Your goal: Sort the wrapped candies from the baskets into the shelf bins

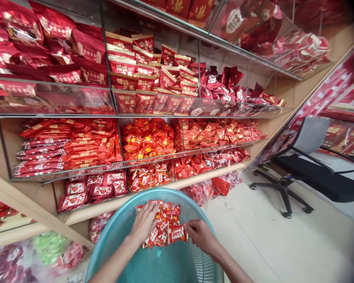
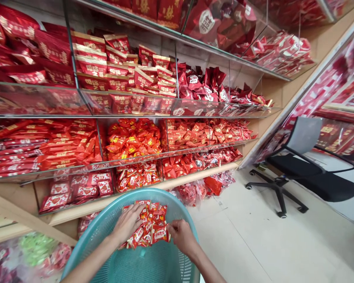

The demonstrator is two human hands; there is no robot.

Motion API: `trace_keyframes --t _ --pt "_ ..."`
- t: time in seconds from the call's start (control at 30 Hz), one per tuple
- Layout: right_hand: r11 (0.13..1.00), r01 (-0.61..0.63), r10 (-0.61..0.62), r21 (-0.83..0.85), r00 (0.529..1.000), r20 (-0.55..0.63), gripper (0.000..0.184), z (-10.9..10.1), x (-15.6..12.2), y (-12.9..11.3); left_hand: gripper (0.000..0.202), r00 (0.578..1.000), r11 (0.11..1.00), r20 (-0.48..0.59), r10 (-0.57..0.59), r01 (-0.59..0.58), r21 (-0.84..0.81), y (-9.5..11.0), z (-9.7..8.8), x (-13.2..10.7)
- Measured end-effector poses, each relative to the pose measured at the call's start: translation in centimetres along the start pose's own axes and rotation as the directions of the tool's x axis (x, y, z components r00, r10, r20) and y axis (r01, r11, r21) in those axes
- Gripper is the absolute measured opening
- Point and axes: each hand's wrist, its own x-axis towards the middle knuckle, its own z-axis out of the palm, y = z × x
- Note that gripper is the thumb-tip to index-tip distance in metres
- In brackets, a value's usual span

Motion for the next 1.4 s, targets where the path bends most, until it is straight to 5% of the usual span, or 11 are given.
trace_keyframes --t 0.27,0.5,0.8,0.93,1.17,1.4 --pt "1.0 -0.028 0.027 0.014 0.998 0.06 0.031 0.3 0.1 -0.5 0.046 0.987 0.998 -0.149 0.056 -0.06 -0.023 -0.4 -0.8 -1.6" --pt "0.998 -0.038 0.034 0.054 0.997 0.071 0.033 0.0 0.4 -1.1 0.046 0.996 0.997 -0.085 -0.032 0.037 0.062 -1.9 0.9 -2.2" --pt "0.989 -0.128 0.134 0.078 0.988 -0.073 0.031 -1.1 4.1 -2.8 0.038 0.99 0.999 -0.133 -0.037 0.035 -0.011 -1.6 -1.4 -3.2" --pt "0.993 -0.11 0.114 0.045 0.989 -0.095 0.034 -0.6 5.1 -3.0 0.036 0.988 1.0 -0.153 -0.021 0.02 -0.008 -1.6 -2.2 -1.2" --pt "0.993 -0.113 0.114 0.014 0.983 -0.146 0.032 -0.1 5.3 -1.9 0.046 0.998 0.997 0.066 -0.006 0.001 0.082 -1.3 -2.6 4.4" --pt "0.997 -0.077 0.073 -0.021 0.983 -0.168 0.031 0.1 5.9 -1.0 0.046 0.991 0.99 0.127 0.034 -0.051 0.129 -0.9 -3.1 5.8"
